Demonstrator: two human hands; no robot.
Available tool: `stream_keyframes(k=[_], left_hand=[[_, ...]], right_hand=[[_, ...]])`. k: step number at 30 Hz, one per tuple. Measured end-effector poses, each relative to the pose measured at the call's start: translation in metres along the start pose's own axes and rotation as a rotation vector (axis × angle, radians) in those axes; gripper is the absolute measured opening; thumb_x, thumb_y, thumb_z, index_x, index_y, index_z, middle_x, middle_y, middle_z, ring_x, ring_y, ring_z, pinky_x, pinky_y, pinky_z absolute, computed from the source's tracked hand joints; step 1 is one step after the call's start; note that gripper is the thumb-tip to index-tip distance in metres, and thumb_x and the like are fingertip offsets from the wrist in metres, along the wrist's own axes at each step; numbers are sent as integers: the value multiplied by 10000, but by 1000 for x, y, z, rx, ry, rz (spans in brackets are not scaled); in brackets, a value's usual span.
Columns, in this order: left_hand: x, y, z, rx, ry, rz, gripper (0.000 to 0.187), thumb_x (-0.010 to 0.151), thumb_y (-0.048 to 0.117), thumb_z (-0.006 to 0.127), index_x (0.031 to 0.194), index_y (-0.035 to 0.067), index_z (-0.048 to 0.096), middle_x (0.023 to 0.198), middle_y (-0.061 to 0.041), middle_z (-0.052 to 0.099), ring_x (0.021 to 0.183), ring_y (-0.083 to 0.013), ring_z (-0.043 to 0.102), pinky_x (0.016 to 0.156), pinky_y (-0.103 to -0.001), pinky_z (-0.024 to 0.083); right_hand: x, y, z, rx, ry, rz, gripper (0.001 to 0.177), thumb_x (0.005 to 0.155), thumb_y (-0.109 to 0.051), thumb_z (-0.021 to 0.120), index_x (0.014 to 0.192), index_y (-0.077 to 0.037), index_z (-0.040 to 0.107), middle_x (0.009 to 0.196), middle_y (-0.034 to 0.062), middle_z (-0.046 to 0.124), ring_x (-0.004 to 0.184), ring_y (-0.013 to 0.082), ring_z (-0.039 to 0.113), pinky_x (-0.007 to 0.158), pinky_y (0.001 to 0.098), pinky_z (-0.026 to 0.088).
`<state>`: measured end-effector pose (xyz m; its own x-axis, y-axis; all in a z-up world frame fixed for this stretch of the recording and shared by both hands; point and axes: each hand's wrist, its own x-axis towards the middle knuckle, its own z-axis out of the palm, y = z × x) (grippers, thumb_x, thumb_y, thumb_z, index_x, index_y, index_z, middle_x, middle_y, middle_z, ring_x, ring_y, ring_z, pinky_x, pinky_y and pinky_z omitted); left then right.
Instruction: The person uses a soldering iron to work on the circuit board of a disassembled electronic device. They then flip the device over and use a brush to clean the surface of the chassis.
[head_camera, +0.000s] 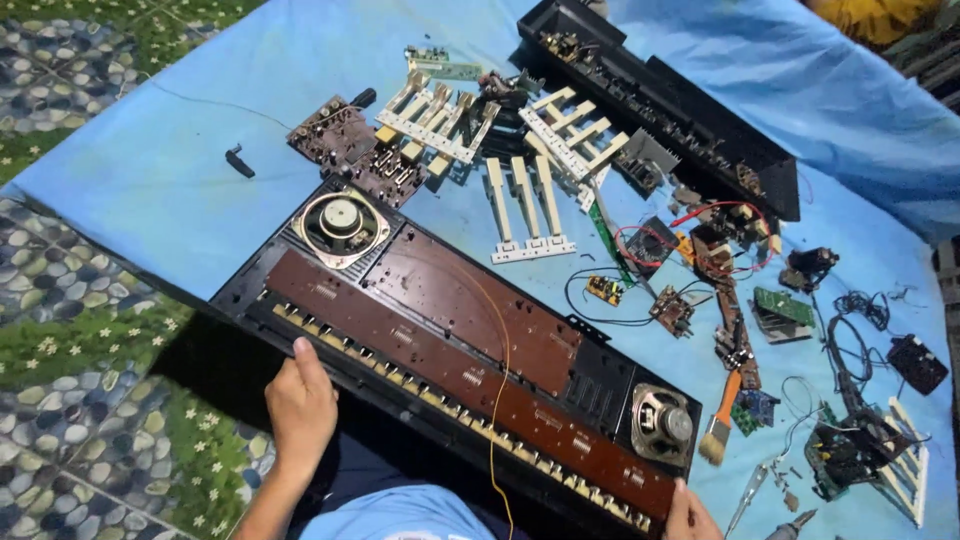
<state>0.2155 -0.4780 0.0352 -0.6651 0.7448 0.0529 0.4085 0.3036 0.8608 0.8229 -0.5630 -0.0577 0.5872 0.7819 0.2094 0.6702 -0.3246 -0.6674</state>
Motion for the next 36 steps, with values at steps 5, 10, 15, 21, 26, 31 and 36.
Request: stream_keyframes(k=[5, 10, 15, 21, 26, 31, 36], left_hand=[[6, 4, -19, 411, -169, -6, 710, 1115, 406, 339, 677, -47, 667, 711, -330, 666, 644, -571, 622, 643, -607, 514], [8, 13, -23, 526, -119, 1, 697, 1121, 433, 423, 653, -6, 694, 669, -290, 668, 600, -538, 637, 576, -579, 528], [13, 10, -24, 408, -184, -83, 753, 1110, 468, 352, 671, -40, 694, 703, -316, 666, 651, -568, 626, 652, -586, 525], [19, 3, -18, 255, -203, -183, 818, 1107, 504, 278, 674, -80, 653, 698, -297, 669, 645, -542, 605, 715, -557, 498], [22, 3, -28, 70, -310, -400, 850, 1106, 596, 319, 833, -74, 766, 816, -275, 765, 1054, -500, 682, 979, -586, 474], [19, -10, -13, -97, -152, -348, 601, 1131, 482, 382, 900, -14, 631, 668, -228, 710, 824, -420, 721, 809, -554, 495], [14, 14, -17, -162, -124, -347, 534, 1099, 462, 453, 954, -30, 599, 470, -157, 606, 564, -345, 674, 644, -470, 515]], right_hand=[[8, -167, -19, -547, 65, -37, 374, 1069, -360, 706, 965, -19, 822, 601, 135, 666, 530, 260, 612, 529, 345, 479], [22, -221, -13, -1000, -33, 124, 393, 1062, -599, 548, 1134, -324, 819, 803, 19, 807, 788, 302, 749, 691, 384, 588], [19, -280, -23, -830, -31, 37, 359, 1022, -498, 596, 1239, -279, 780, 981, 69, 814, 870, 349, 750, 752, 437, 576], [4, -429, 17, -152, -286, -608, 360, 894, -165, 730, 1214, -1, 719, 1202, 174, 738, 1020, 294, 710, 871, 397, 564], [16, -468, 108, 20, -493, -1062, 353, 897, -215, 773, 1222, -93, 710, 1140, 148, 743, 1091, 373, 686, 973, 481, 539], [19, -495, 188, -224, -612, -1225, 463, 906, -310, 738, 1278, -45, 667, 1155, 185, 702, 1097, 357, 664, 925, 448, 527], [16, -493, 209, -176, -588, -1237, 160, 916, -253, 697, 983, -125, 767, 844, 76, 727, 805, 296, 692, 753, 398, 548]])
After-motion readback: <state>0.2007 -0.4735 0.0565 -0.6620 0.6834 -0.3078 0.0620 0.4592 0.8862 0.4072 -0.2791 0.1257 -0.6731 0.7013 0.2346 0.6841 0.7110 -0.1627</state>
